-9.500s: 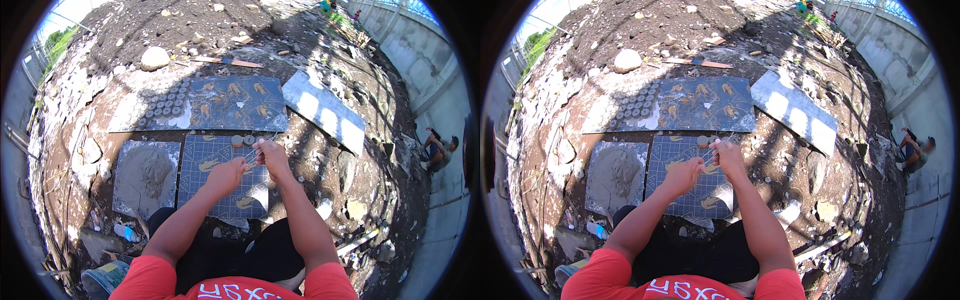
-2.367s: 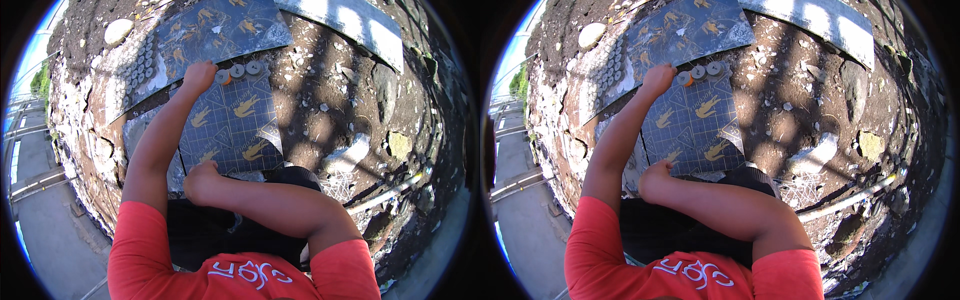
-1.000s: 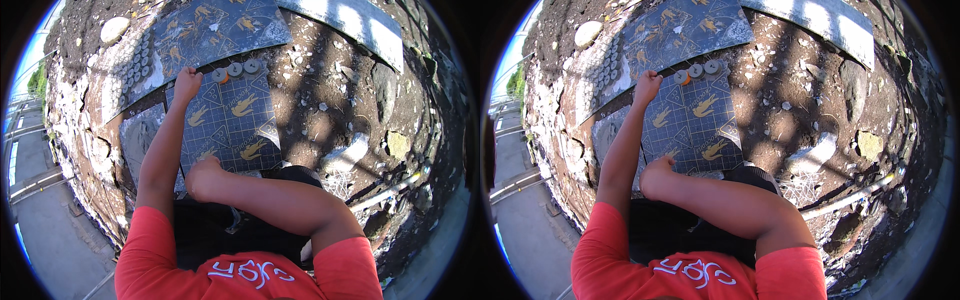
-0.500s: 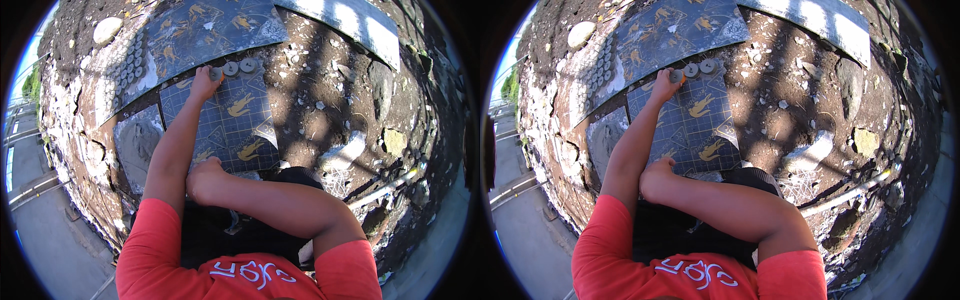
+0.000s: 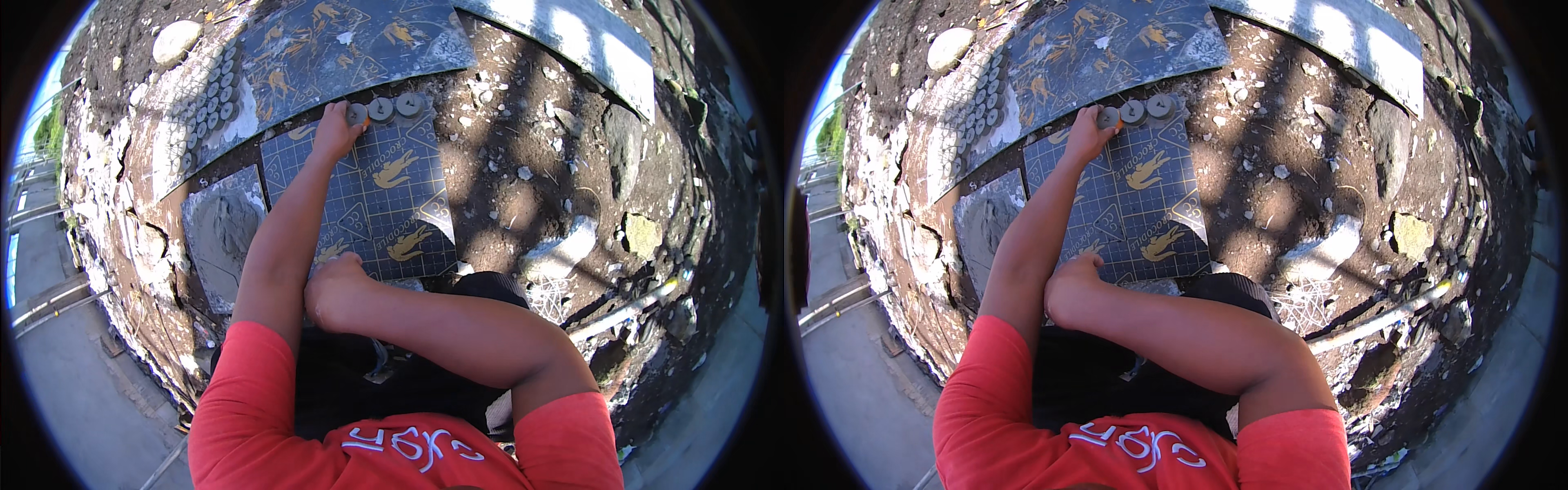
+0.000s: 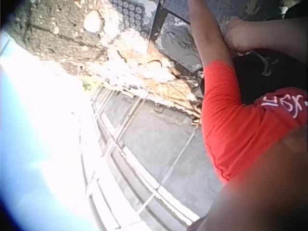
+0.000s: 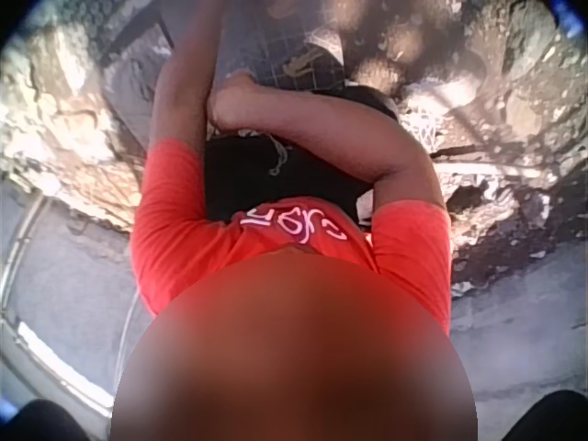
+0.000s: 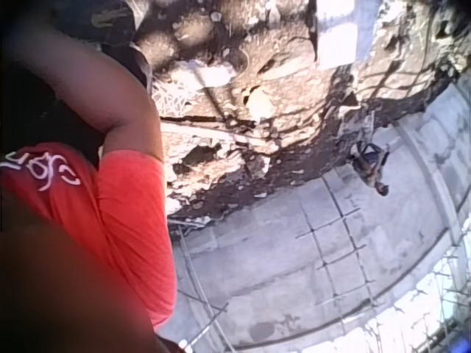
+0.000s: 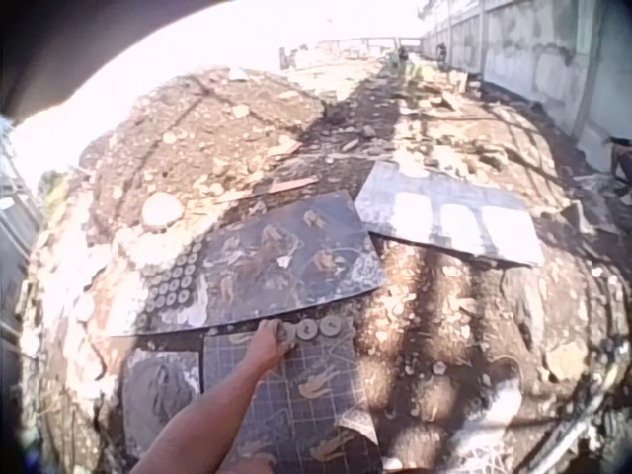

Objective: The person spreads cement on a tile using a trowel and places small cylindrical spacers between tiles. They repeat this process across multiple tiles on the ground.

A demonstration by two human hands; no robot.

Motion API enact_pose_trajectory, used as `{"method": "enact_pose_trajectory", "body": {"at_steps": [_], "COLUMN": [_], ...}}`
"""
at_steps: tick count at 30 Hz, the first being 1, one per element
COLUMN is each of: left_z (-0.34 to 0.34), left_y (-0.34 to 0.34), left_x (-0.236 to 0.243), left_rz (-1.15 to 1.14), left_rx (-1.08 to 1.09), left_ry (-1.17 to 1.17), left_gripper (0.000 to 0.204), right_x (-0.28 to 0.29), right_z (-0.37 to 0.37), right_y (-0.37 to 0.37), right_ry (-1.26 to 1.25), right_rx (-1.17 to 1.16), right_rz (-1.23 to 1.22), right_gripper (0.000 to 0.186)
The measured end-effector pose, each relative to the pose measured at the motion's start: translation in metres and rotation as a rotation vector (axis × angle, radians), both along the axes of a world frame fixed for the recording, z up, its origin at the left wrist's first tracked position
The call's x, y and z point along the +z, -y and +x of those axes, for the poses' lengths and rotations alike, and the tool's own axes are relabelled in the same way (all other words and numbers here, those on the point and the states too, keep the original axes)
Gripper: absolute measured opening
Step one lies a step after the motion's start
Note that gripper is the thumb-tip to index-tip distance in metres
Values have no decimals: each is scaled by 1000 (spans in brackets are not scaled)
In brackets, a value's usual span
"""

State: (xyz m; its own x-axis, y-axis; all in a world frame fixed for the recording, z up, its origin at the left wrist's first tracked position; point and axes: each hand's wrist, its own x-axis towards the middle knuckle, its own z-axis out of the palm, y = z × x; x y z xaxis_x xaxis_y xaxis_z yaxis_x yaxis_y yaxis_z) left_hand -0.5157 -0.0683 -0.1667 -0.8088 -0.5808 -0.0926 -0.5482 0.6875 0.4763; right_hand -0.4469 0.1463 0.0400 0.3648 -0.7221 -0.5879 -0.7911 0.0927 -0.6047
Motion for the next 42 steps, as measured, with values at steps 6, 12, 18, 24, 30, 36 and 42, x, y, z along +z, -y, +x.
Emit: {"method": "enact_pose_trajectory", "body": {"at_steps": [6,12,18,24,30,36,42], "left_z": [-1,-1,-2,-4,-4,-3,-3], "left_y": [6,11,12,11,12,11,11], "left_x": [2,2,5,8,10,11,15], "left_rz": [24,0,3,-4,-11,-5,-5], "left_rx": [-10,-71,-63,-61,-69,-65,-66], "left_ry": [51,73,67,70,77,69,75], "left_gripper": [76,75,66,64,64,64,65], "right_x": [-2,1,0,-3,-3,-4,2], "right_z": [1,-5,-4,-5,-7,-7,-11], "right_y": [3,3,4,5,6,5,3], "right_ry": [4,13,14,13,15,18,30], "right_rx": [-3,11,-3,-4,6,1,8], "right_rz": [14,32,31,38,48,48,40], "right_gripper": [36,35,35,36,36,38,39]}}
